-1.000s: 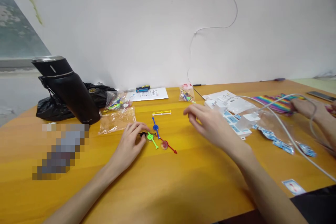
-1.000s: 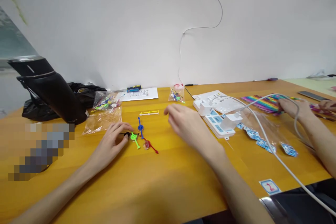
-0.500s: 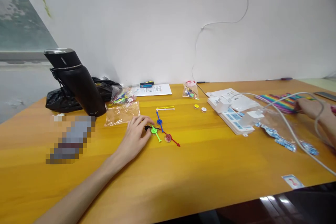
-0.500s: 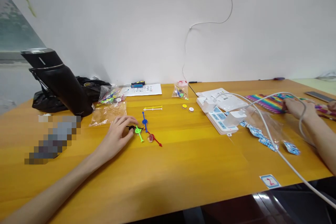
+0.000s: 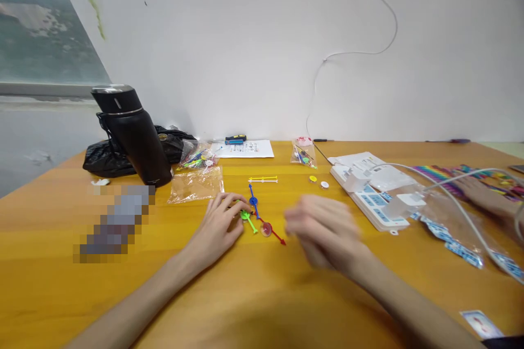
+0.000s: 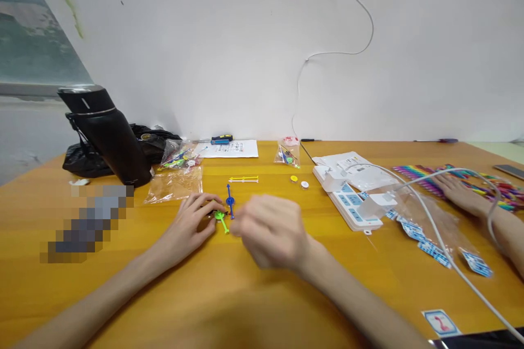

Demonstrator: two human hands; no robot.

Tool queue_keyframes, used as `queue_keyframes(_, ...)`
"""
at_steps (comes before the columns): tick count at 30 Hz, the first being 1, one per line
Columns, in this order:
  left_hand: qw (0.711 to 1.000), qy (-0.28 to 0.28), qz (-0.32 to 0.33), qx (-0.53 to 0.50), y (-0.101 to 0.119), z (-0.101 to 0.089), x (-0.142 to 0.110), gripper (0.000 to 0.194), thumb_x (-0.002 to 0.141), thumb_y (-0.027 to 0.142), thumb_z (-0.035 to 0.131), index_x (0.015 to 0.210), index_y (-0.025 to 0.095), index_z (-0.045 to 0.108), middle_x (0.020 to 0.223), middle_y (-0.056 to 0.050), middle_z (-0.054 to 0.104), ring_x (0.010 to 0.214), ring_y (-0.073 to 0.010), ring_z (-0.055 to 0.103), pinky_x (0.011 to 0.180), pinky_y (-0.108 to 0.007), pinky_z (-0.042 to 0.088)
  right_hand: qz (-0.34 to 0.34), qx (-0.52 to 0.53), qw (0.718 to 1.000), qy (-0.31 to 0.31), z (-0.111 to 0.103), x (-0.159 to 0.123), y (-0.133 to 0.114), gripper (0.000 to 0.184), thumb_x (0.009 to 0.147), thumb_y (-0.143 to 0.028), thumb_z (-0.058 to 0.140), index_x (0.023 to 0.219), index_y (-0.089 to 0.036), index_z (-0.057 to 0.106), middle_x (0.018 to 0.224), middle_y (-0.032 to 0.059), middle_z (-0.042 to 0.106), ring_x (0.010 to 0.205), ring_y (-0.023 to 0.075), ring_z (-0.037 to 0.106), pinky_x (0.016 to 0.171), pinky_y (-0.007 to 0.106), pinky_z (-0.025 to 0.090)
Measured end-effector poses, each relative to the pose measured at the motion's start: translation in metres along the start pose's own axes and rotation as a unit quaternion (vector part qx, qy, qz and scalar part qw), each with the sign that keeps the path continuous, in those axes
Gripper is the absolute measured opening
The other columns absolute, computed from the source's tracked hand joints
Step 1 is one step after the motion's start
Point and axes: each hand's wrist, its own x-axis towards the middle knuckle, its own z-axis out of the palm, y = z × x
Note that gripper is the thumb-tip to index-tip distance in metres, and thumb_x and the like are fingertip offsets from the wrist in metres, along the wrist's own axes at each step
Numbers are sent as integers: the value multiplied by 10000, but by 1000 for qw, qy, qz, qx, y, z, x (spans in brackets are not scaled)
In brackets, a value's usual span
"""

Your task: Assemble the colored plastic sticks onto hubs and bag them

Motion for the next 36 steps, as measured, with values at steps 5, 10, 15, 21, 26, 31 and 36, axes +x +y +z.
queue_keyframes(5,1000,1,-2,2,-1,0,0,307,902,78,503,1112,264,626,1229,-56,608,1183,-277,493,1027,-471,419,49,9,991,-124,55,0,15,75,918,-236,559,984,-199,555,840,20,647,730,158,602,698,281,469)
queue_keyframes(10,1000,9,-8,-5,2,0,-1,315,906,78,504,1141,262,605,1263,-53,589,1197,-272,484,1049,-472,399,71,-19,981,-182,51,-6,17,79,893,-222,598,876,-200,524,826,1,626,721,137,559,658,251,409)
queue_keyframes(15,992,33,-34,-113,14,-5,-4,188,976,168,490,1102,251,602,1253,-65,561,1200,-246,497,1073,-443,384,130,39,983,-120,52,-5,16,103,932,-257,591,928,-204,503,796,-18,603,647,111,524,617,233,414)
queue_keyframes(21,888,-69,-141,-433,27,2,-9,271,1008,375,520,1256,265,511,1136,-70,643,1028,-205,618,934,-384,492,26,115,993,-11,51,-11,7,157,919,-260,651,1011,-204,537,838,1,631,704,113,593,667,226,490)
queue_keyframes(26,811,-99,-174,-550,39,16,-17,314,966,414,605,1243,273,568,1265,-87,641,1211,-233,585,1030,-415,478,-31,67,997,-14,54,-16,-3,195,939,-297,660,1082,-196,573,825,13,638,697,127,597,642,237,480)
queue_keyframes(31,814,-63,-187,-546,37,18,-16,292,957,419,615,1193,249,595,1195,-91,663,1084,-222,624,886,-352,529,-35,71,996,-28,52,-12,-7,301,959,-266,612,1247,-204,548,922,38,666,793,150,630,718,264,507)
queue_keyframes(36,841,-30,-174,-511,29,8,-8,207,987,390,570,1110,227,607,1016,-46,624,834,-152,576,745,-284,495,16,125,990,-57,50,-9,-4,289,991,-257,561,1274,-206,529,1023,55,686,855,149,645,777,279,533)
